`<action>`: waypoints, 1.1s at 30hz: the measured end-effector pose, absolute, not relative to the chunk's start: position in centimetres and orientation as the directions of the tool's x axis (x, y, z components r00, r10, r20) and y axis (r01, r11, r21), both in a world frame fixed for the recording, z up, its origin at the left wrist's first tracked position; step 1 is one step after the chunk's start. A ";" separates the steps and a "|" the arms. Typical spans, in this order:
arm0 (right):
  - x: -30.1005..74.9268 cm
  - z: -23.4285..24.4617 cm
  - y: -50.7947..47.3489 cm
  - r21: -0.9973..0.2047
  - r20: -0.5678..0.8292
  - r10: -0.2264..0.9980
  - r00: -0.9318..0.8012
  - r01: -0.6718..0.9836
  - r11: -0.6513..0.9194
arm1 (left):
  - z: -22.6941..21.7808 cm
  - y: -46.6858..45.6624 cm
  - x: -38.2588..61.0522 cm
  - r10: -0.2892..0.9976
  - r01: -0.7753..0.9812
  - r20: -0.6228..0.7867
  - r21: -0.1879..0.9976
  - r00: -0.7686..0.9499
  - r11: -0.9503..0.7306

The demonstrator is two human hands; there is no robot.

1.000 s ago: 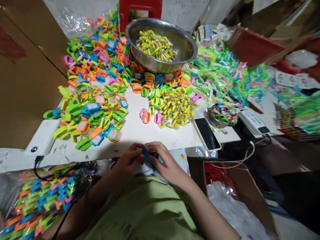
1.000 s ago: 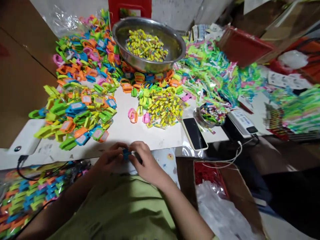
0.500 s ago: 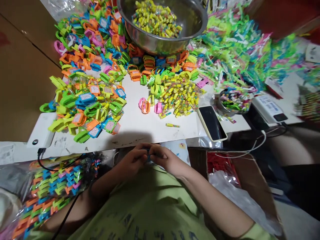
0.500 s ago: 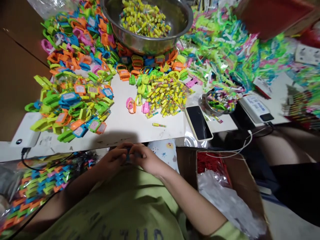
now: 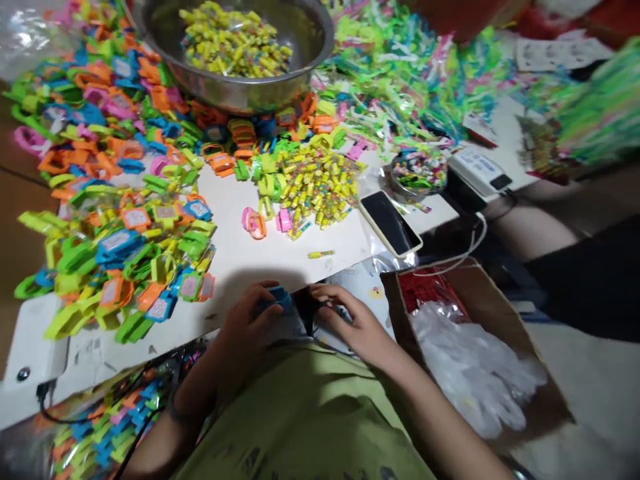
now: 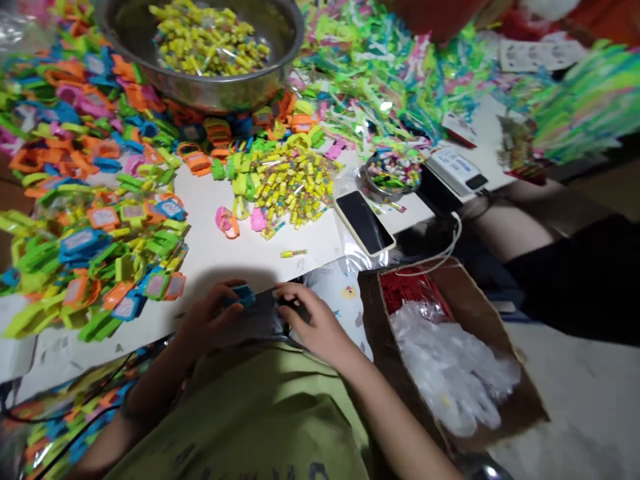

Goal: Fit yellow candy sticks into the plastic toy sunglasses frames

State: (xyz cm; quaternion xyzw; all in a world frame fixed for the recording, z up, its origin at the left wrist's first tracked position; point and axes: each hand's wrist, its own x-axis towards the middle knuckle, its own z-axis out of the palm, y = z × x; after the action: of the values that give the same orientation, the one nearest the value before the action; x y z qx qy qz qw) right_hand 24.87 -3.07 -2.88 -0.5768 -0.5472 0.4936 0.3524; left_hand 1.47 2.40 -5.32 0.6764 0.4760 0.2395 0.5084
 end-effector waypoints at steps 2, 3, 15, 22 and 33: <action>26.6 -2.9 -3.5 -0.931 -0.199 0.980 -0.013 0.313 -0.185 | -5.3 3.3 2.0 0.910 0.428 -0.149 0.903 0.388 -0.035; 27.3 -3.1 -3.6 -0.924 -0.187 0.982 0.023 0.336 -0.184 | -5.3 3.6 2.4 0.909 0.444 -0.147 0.895 0.389 -0.045; 34.3 -7.6 -9.4 -0.687 -0.221 0.961 0.169 0.672 -0.276 | -8.4 5.7 7.9 0.890 0.490 0.111 0.801 0.443 -0.344; 37.0 -8.8 -7.4 -0.507 -0.389 0.921 -0.029 0.841 -0.188 | -8.5 5.7 8.1 0.936 0.570 0.191 0.750 0.296 -0.334; 41.2 -9.9 -10.6 -0.706 0.052 0.988 0.147 0.705 -0.067 | -8.7 5.4 8.9 0.942 0.730 0.240 0.596 0.234 -0.333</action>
State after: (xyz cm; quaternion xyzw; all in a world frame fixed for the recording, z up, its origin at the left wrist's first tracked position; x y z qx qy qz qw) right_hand 41.22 -10.56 -9.94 -0.6929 -0.6107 0.2317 0.3054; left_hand 8.94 5.37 -8.67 0.7638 0.5474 0.2886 0.1834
